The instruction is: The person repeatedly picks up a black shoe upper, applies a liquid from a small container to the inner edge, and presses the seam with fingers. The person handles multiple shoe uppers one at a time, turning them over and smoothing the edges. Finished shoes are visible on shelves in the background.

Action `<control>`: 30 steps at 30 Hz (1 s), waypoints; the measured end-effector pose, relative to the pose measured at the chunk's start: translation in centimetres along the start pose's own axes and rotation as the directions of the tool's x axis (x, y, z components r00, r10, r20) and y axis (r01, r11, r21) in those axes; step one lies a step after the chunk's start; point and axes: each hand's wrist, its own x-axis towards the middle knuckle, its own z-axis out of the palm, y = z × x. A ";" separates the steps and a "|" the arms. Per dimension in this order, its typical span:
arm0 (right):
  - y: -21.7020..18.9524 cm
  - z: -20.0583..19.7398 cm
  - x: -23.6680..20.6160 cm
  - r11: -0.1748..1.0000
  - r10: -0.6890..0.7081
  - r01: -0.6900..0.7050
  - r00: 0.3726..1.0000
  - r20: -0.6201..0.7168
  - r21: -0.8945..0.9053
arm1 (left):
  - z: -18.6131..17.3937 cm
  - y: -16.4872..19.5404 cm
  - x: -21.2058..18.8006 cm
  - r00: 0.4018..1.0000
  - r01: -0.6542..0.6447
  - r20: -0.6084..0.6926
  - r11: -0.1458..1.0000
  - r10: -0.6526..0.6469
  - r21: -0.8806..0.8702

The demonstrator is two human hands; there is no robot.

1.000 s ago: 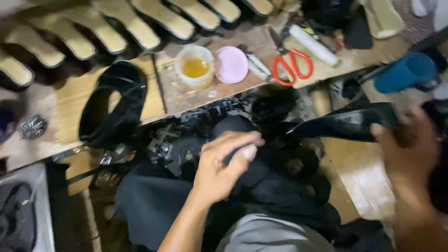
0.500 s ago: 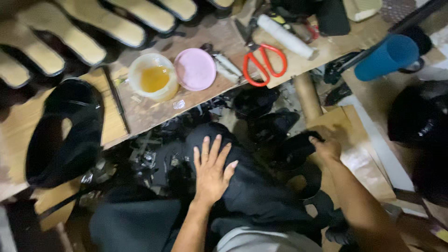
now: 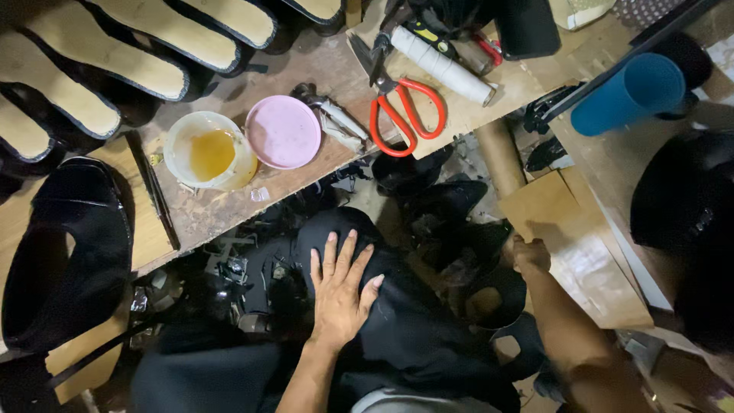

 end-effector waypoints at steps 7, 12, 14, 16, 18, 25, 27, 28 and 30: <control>1.0 2.9 -0.7 0.628 -0.777 0.776 0.629 0.001 -0.069 | -1.8 0.3 0.9 1.000 -0.029 -0.004 0.975 0.028 -0.220; 1.0 5.2 -2.0 0.731 -0.392 0.570 0.802 0.451 -0.376 | -7.5 -2.4 -1.2 0.946 0.206 -0.142 0.882 -0.290 -0.424; 0.4 6.2 -3.0 0.694 -0.395 0.610 0.767 0.505 -0.384 | -10.7 -4.8 -2.5 0.873 0.291 -0.280 0.887 -0.400 -0.359; -0.3 7.1 -4.1 0.673 -0.397 0.626 0.755 0.521 -0.394 | -14.4 -7.7 -4.1 0.759 0.393 -0.420 0.864 -0.497 -0.314; -1.7 8.0 -4.9 0.679 -0.400 0.614 0.770 0.498 -0.404 | -18.2 -10.6 -5.6 0.692 0.467 -0.564 0.875 -0.450 -0.126; -9.2 8.5 -7.6 0.658 -0.567 0.690 0.717 0.405 -0.300 | -26.5 -16.6 -9.1 0.685 0.610 -0.651 0.747 -0.327 0.266; -11.2 8.1 -8.5 0.640 -0.634 0.732 0.674 0.379 -0.233 | -27.1 -17.3 -9.7 0.684 0.595 -0.650 0.769 -0.332 0.233; -12.2 7.9 -8.8 0.628 -0.672 0.756 0.647 0.361 -0.187 | -27.1 -17.5 -10.0 0.686 0.585 -0.647 0.782 -0.334 0.216; -13.7 7.5 -9.6 0.588 -0.742 0.803 0.582 0.332 -0.095 | -27.0 -18.0 -10.5 0.669 0.521 -0.672 0.845 -0.317 0.120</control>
